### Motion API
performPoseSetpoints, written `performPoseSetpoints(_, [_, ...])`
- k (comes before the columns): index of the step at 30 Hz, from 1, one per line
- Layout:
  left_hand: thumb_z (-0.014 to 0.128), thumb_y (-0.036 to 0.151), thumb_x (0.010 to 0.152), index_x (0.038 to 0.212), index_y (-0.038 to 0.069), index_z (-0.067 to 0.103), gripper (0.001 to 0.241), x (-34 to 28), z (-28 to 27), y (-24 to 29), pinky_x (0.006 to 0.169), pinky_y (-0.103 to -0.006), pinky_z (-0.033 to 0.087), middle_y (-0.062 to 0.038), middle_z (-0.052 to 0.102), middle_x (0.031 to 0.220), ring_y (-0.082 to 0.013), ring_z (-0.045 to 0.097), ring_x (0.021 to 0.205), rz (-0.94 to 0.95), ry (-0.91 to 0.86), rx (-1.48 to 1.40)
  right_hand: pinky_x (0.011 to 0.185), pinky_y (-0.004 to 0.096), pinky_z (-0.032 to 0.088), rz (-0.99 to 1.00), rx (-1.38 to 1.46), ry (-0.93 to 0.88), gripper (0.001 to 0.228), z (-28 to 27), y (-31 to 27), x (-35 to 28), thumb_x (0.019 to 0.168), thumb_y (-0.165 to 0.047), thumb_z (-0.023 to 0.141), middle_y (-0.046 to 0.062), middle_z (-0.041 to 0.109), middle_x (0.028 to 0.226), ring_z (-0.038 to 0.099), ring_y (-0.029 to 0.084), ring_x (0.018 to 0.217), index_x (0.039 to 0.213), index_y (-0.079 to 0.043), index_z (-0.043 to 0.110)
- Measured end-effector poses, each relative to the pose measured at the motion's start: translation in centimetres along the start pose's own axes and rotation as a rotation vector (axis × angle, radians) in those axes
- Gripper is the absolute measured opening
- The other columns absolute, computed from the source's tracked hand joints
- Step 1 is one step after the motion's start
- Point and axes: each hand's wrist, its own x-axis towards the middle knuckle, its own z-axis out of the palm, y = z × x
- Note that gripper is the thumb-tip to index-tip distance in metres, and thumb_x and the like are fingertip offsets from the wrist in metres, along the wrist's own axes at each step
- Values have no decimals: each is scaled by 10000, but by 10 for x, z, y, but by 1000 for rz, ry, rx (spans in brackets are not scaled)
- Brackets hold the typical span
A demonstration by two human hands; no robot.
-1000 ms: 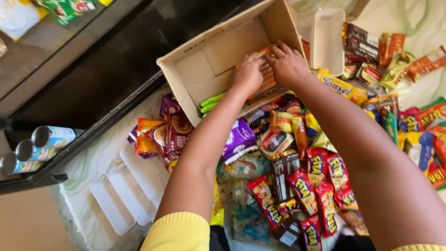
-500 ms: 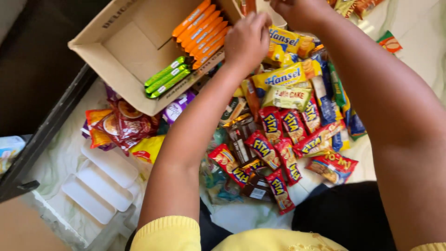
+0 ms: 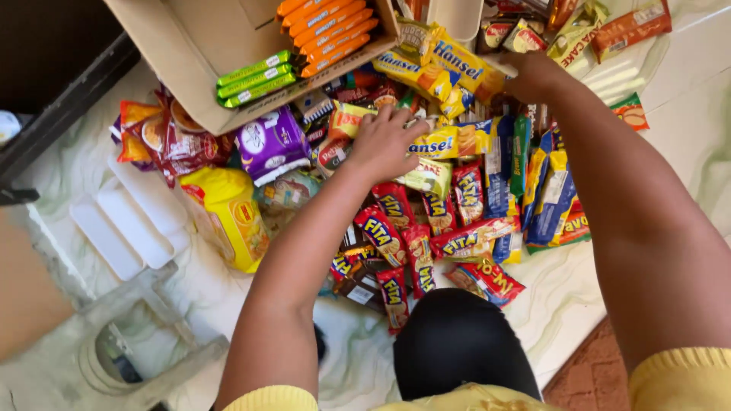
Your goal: Sorting various packaged snacks from a pile on the floor into a cardboard box.
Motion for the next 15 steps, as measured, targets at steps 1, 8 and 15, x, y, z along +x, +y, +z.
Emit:
performPoseSetpoints(1, [739, 373, 766, 1352, 280, 602, 609, -10, 3, 3, 1017, -593, 403, -108, 525, 1422, -372, 416, 1357, -3, 6, 28, 935, 504, 531, 41, 10, -27, 669, 14, 17, -5, 856, -274, 754, 242, 684, 1232, 665, 436, 1103, 1500, -216, 583])
performPoseSetpoints(8, [746, 293, 748, 1262, 305, 672, 520, -55, 13, -5, 958, -592, 419, -109, 519, 1412, -375, 438, 1305, 26, 69, 137, 843, 514, 534, 187, 15, 107, 480, 18, -7, -76, 875, -299, 799, 164, 721, 1150, 674, 421, 1011, 1339, -234, 696])
performPoseSetpoints(15, [676, 233, 815, 1273, 335, 678, 469, -75, 22, -8, 933, -579, 412, -130, 543, 1364, -375, 479, 1276, 123, 27, 367, 813, 460, 562, 97, -21, 442, 248, 22, -13, -119, 942, -129, 716, 130, 745, 1022, 699, 365, 906, 1155, -212, 812])
